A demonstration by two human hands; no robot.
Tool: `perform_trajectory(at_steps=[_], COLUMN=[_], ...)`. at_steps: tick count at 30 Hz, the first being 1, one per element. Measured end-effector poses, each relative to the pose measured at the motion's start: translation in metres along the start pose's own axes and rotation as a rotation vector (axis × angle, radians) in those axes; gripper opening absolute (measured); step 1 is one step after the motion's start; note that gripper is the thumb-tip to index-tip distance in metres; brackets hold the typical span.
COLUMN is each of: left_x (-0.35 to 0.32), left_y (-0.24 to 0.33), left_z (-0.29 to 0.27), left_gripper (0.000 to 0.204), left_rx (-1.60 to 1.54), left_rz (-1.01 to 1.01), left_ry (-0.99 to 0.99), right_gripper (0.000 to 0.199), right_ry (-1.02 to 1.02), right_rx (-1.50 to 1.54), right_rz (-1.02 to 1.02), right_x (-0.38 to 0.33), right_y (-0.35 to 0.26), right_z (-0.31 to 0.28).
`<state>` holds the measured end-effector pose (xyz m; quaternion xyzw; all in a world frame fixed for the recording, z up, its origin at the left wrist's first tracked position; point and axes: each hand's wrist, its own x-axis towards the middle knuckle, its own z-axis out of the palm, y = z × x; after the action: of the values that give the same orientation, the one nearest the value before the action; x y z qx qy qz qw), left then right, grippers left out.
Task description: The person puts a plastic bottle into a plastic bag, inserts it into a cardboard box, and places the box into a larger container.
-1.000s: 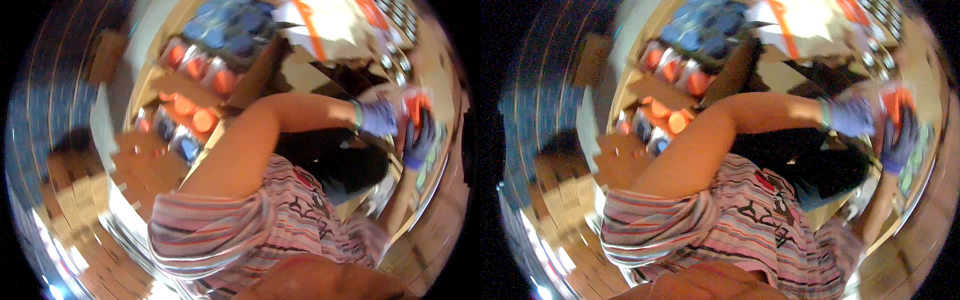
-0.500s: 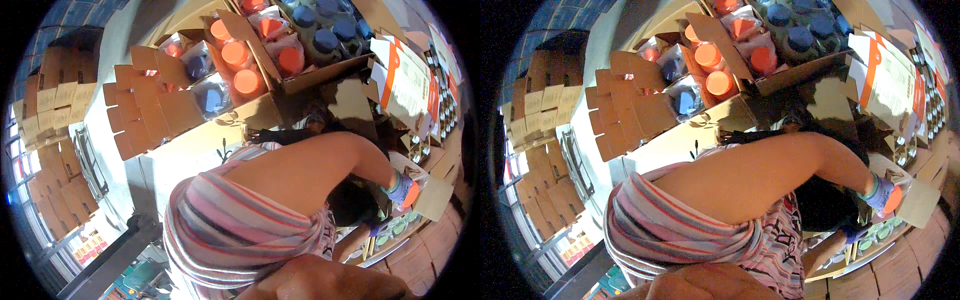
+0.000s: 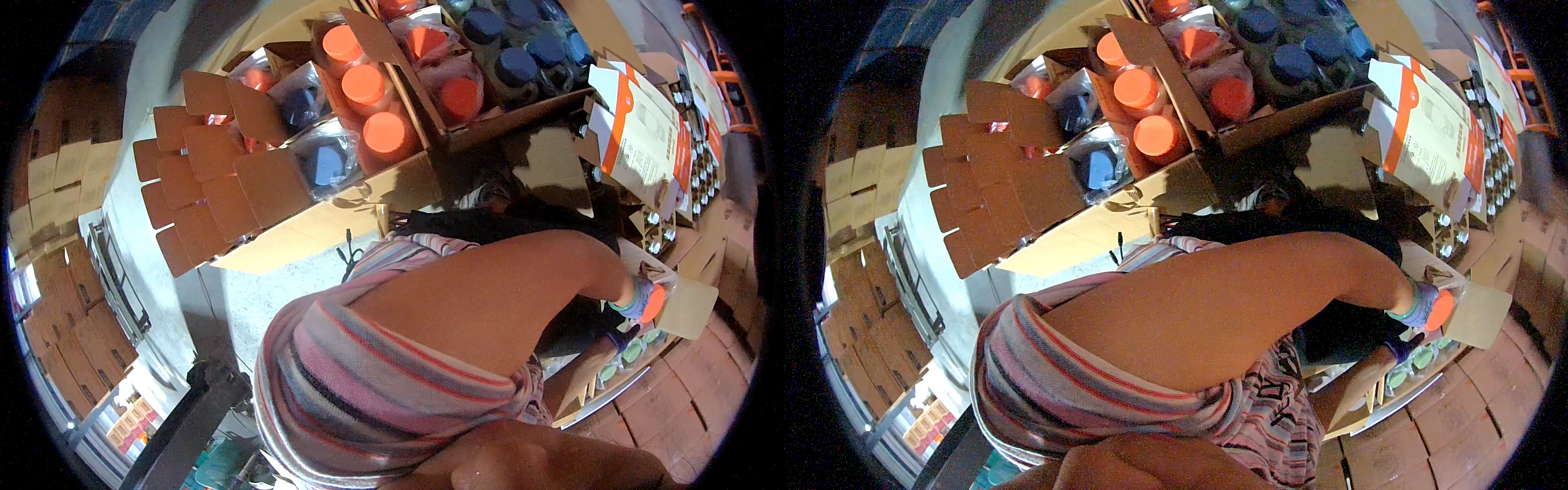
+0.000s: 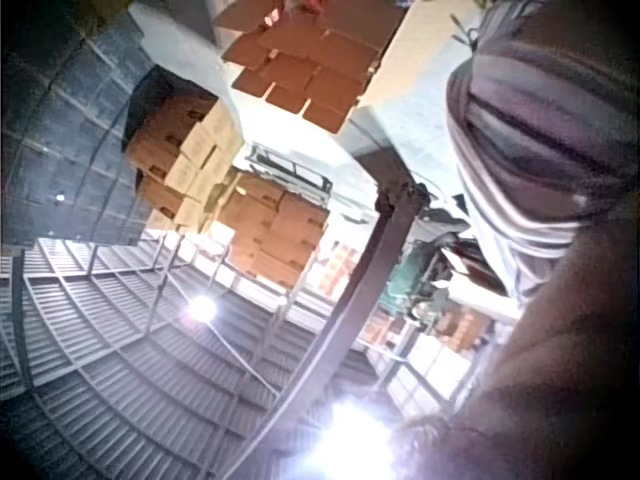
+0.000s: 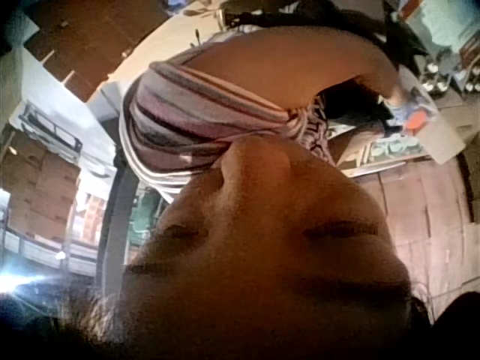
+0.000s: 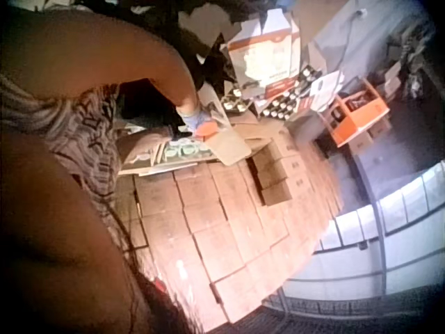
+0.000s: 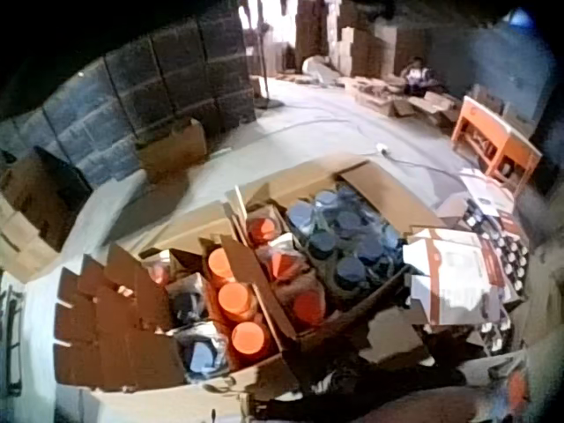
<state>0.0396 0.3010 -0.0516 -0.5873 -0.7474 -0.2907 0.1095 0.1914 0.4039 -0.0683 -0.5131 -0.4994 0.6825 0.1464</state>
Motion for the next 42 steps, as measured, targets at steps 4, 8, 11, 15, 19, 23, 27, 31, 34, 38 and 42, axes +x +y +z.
perform_trajectory(at_steps=[4,8,11,15,19,23,27,31,34,38,42], left_x=[-0.001,-0.003,-0.005,-0.008,-0.008,-0.008,-0.012,-0.017,-0.029,-0.041,-0.042], left_y=[0.003,0.006,0.006,0.009,0.015,0.015,0.013,0.013,0.004,0.009,0.005], left_z=[-0.002,-0.003,-0.004,-0.002,0.001,0.004,0.005,0.012,0.018,-0.012,0.01], left_gripper=[0.016,0.016,0.016,0.016,0.015,0.015,0.015,0.015,0.015,0.016,0.022], left_rx=[-0.002,0.003,0.009,0.022,0.04,0.093,0.163,0.223,0.375,0.336,0.055], left_rz=[0.003,0.005,0.0,0.0,0.013,-0.002,-0.01,-0.012,-0.053,0.117,-0.138], left_ry=[-0.005,-0.008,-0.009,-0.02,-0.038,-0.039,-0.05,-0.072,-0.079,-0.041,0.144], right_gripper=[0.052,0.051,0.05,0.049,0.049,0.048,0.047,0.047,0.046,0.046,0.052], right_ry=[-0.013,-0.027,-0.037,-0.045,-0.042,-0.058,-0.035,0.006,-0.031,0.208,-0.047], right_rx=[-0.047,-0.078,-0.094,-0.111,-0.108,-0.118,-0.117,-0.144,-0.223,-0.093,-0.141], right_rz=[0.004,0.006,0.005,-0.005,-0.024,-0.052,-0.096,-0.182,-0.311,-0.173,-0.196], right_x=[0.002,0.004,0.005,0.006,0.007,0.008,0.013,0.016,0.017,0.002,0.048], right_y=[-0.002,-0.001,-0.001,-0.001,0.001,-0.004,-0.011,-0.022,-0.028,-0.068,-0.085], right_z=[-0.003,-0.004,-0.004,-0.004,-0.007,-0.001,-0.01,-0.021,-0.009,0.001,0.01])
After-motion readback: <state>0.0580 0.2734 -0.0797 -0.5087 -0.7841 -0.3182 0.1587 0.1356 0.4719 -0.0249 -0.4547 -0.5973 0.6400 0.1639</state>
